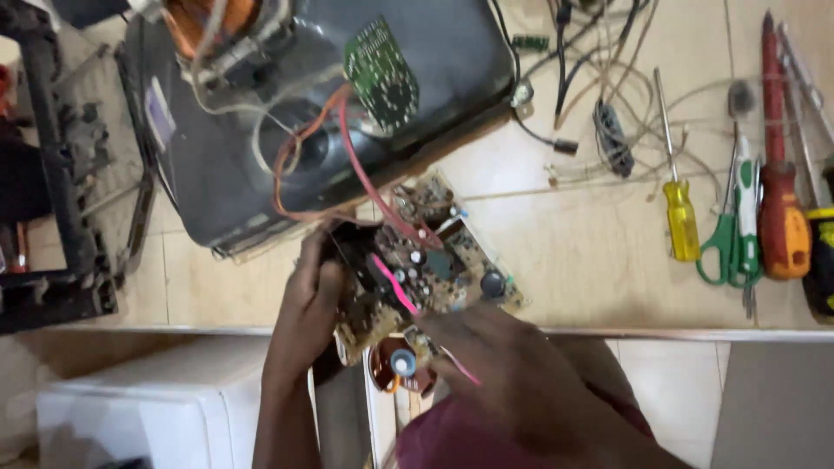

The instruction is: Cleaning a circuit board from a CRT television using a toothbrush and a screwdriver.

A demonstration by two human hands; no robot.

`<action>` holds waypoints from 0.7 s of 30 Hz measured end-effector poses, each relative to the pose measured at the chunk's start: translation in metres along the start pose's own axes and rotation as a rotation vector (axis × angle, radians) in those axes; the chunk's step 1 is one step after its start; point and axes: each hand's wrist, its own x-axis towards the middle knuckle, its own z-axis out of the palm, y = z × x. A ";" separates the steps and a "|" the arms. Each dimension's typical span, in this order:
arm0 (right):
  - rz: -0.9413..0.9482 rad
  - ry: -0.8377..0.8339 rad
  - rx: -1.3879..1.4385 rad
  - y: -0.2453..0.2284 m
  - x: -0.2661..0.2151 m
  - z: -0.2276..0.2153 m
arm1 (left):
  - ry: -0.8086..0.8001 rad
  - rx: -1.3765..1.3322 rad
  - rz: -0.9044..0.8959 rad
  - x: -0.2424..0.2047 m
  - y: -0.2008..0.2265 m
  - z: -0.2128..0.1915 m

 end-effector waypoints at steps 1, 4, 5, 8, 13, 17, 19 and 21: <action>-0.160 0.060 -0.083 0.004 0.005 0.010 | 0.015 -0.002 -0.119 0.003 0.010 0.003; -0.016 -0.025 -0.197 -0.028 -0.006 -0.015 | 0.037 -0.012 -0.180 0.007 0.023 0.007; 0.298 -0.163 -0.222 -0.046 -0.014 -0.032 | 0.043 -0.026 -0.128 0.009 0.024 0.007; 0.020 0.017 -0.145 -0.018 -0.025 -0.027 | 0.043 -0.065 -0.117 0.008 0.019 0.008; -0.385 0.283 -0.020 0.012 -0.017 -0.005 | 0.049 -0.006 -0.244 0.012 0.031 0.009; -0.355 0.230 0.005 0.009 -0.030 0.004 | 0.036 -0.017 -0.223 0.008 0.035 0.008; -0.386 0.252 -0.013 0.008 -0.030 -0.009 | 0.041 -0.028 -0.222 0.011 0.030 0.014; -0.416 0.255 0.001 0.001 -0.034 -0.013 | 0.052 -0.023 -0.253 0.002 0.026 0.009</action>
